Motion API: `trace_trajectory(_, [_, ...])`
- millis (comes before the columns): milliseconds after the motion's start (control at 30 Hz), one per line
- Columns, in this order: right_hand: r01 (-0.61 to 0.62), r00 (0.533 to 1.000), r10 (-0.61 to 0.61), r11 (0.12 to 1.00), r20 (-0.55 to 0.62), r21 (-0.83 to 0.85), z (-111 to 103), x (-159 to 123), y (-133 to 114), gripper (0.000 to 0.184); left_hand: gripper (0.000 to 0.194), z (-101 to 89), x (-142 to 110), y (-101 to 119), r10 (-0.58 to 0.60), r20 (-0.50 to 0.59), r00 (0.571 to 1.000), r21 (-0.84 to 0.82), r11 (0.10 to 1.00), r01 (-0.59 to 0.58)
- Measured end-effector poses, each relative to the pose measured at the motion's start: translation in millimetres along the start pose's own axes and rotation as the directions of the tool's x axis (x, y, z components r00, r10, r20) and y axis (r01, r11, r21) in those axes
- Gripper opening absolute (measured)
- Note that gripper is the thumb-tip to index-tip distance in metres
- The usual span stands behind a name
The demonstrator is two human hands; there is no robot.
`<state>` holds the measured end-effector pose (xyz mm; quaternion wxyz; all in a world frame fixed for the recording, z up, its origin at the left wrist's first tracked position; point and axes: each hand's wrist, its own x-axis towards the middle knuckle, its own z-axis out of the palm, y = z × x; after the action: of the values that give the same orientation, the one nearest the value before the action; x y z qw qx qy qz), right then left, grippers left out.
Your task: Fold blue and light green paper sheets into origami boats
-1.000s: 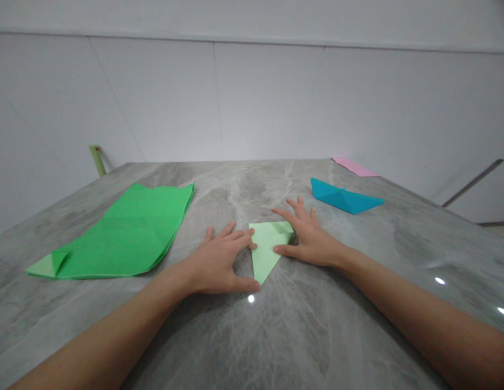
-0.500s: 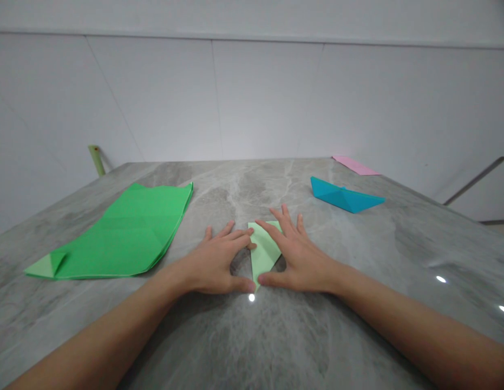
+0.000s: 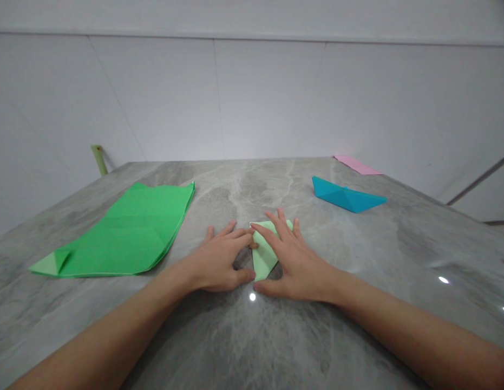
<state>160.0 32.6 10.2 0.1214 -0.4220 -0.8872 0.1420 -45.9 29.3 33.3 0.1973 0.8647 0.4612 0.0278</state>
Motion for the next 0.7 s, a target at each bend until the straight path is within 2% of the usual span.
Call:
trace_trajectory(267, [-0.025, 1.000, 0.025, 0.999, 0.019, 0.023, 0.3, 1.3, -0.2, 0.105, 0.048, -0.3, 1.8, -0.1, -0.003, -0.003, 1.000, 0.007, 1.000, 0.003])
trace_trajectory(500, [0.037, 0.998, -0.037, 0.999, 0.060, 0.003, 0.1, 1.5, -1.8, 0.129, 0.052, 0.3, 1.7, -0.8, -0.004, 0.012, 1.000, 0.007, 1.000, 0.004])
trace_trajectory(567, [0.061, 0.997, -0.060, 0.998, 0.042, -0.010, -1.6, 1.1, -0.5, 0.122, 0.052, 0.8, 1.4, -1.8, -0.002, 0.006, 1.000, 0.011, 1.000, 0.002])
trace_trajectory(700, [0.028, 1.000, -0.028, 0.999, -0.011, -0.028, -3.2, 1.1, 3.9, 0.101, 0.051, 1.4, 0.5, -2.9, -0.005, 0.007, 1.000, 0.023, 1.000, 0.005])
